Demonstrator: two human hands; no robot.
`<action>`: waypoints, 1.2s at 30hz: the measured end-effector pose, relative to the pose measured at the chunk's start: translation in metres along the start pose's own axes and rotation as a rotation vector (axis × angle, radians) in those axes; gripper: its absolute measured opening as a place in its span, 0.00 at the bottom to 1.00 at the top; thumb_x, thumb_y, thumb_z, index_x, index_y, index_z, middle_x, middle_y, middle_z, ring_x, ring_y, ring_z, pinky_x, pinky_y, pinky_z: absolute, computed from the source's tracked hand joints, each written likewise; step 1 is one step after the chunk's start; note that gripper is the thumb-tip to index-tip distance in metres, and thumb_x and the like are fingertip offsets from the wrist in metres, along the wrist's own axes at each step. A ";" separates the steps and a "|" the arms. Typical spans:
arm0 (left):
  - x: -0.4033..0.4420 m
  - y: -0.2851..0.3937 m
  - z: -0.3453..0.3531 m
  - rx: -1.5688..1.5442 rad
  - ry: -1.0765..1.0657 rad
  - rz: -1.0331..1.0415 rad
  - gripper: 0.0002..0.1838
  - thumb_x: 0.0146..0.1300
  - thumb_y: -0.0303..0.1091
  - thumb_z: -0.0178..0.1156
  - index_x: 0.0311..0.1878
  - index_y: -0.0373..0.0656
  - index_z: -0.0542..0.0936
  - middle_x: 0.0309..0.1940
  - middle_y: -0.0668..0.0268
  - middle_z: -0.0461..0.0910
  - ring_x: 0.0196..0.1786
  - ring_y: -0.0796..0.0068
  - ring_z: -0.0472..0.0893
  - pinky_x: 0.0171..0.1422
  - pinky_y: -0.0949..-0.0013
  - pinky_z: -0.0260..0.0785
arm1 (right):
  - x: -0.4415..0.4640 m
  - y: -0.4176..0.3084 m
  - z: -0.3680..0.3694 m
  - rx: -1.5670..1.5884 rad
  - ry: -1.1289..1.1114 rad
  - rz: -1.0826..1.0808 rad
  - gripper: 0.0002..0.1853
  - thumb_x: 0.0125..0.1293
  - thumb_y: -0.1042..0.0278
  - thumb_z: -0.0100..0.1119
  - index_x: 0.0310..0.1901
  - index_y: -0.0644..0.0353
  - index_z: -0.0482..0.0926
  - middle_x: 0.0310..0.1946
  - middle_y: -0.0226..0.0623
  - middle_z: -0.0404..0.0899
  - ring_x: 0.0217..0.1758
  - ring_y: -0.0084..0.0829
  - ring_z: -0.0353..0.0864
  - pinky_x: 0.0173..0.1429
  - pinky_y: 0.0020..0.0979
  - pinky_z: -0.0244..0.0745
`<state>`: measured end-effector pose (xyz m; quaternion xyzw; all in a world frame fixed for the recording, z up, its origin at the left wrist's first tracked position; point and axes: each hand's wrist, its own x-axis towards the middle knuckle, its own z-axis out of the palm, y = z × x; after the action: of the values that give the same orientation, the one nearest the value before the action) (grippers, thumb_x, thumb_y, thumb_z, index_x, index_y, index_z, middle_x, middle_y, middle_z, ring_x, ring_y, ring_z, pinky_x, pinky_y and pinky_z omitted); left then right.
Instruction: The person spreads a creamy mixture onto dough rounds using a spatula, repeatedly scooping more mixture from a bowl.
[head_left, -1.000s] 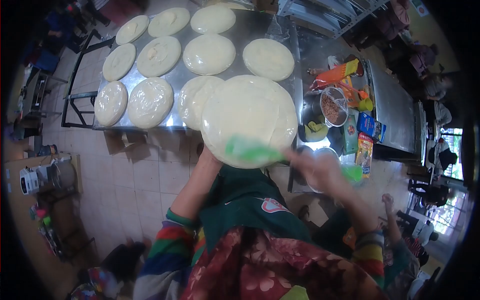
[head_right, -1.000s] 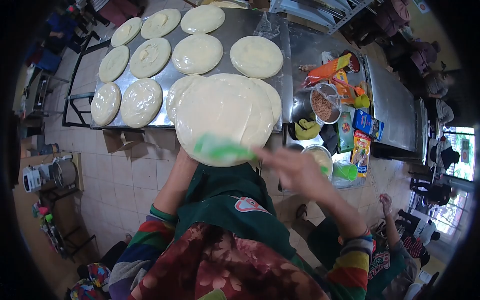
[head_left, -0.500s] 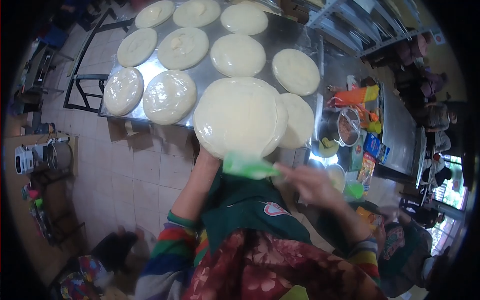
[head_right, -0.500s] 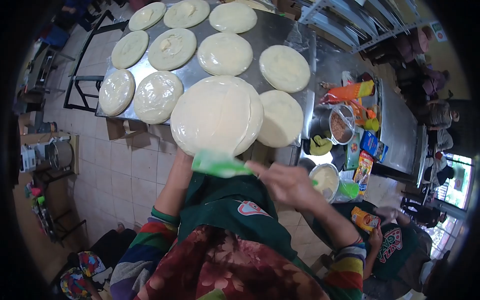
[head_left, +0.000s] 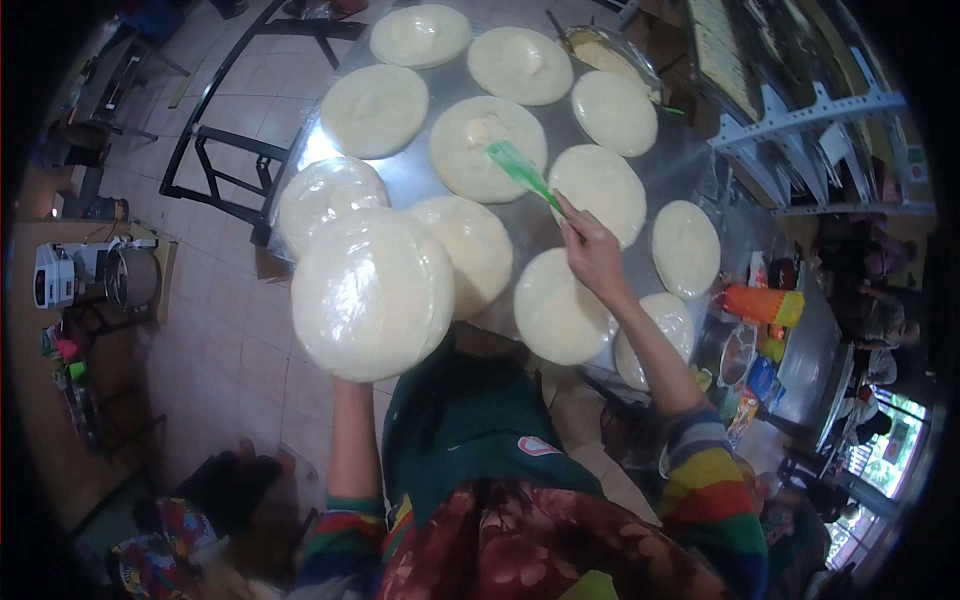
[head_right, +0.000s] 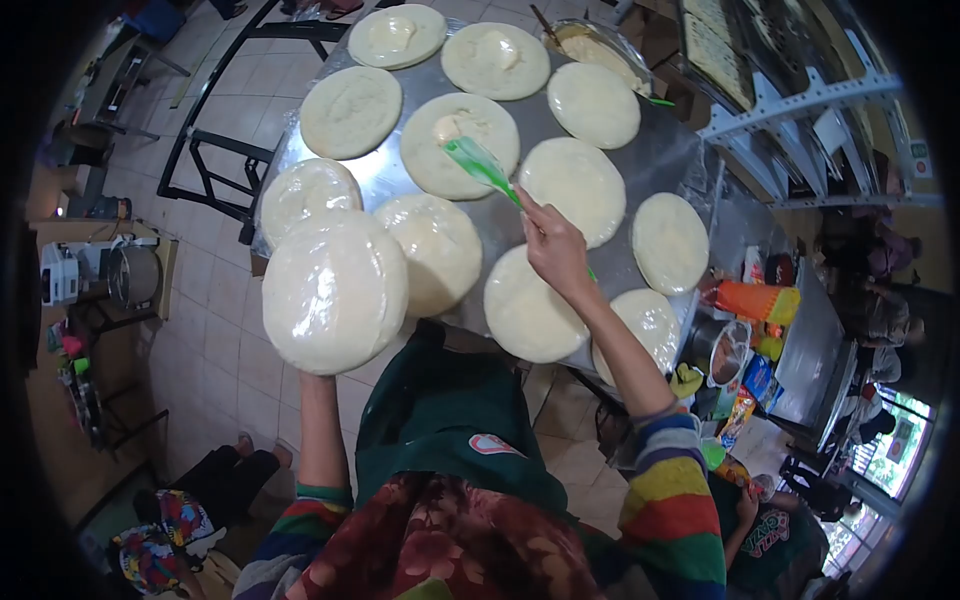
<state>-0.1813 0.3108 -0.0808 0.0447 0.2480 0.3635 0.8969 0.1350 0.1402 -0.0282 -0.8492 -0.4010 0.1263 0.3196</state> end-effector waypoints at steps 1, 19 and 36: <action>0.003 0.013 -0.002 0.002 0.014 0.021 0.25 0.70 0.47 0.40 0.65 0.44 0.60 0.61 0.59 0.66 0.59 0.63 0.71 0.59 0.59 0.71 | 0.017 0.003 0.020 -0.066 0.019 -0.052 0.26 0.60 0.75 0.52 0.61 0.41 0.70 0.29 0.33 0.76 0.26 0.34 0.75 0.32 0.33 0.72; 0.053 0.054 0.015 -0.045 -0.033 -0.010 0.26 0.70 0.48 0.40 0.65 0.44 0.60 0.61 0.59 0.66 0.60 0.62 0.70 0.59 0.58 0.70 | 0.055 0.001 0.053 0.560 -0.433 0.153 0.18 0.66 0.69 0.51 0.56 0.60 0.73 0.19 0.26 0.72 0.19 0.19 0.68 0.23 0.23 0.63; 0.002 -0.055 0.083 -0.061 -0.295 -0.115 0.26 0.69 0.49 0.40 0.65 0.45 0.60 0.61 0.59 0.66 0.60 0.62 0.70 0.60 0.58 0.70 | -0.109 -0.106 -0.073 -0.093 -0.365 -0.445 0.40 0.45 0.81 0.58 0.63 0.36 0.66 0.23 0.32 0.70 0.23 0.32 0.73 0.26 0.33 0.70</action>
<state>-0.1057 0.2800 -0.0231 0.0561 0.1046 0.3085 0.9438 0.0357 0.0753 0.0914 -0.7174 -0.6335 0.1854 0.2229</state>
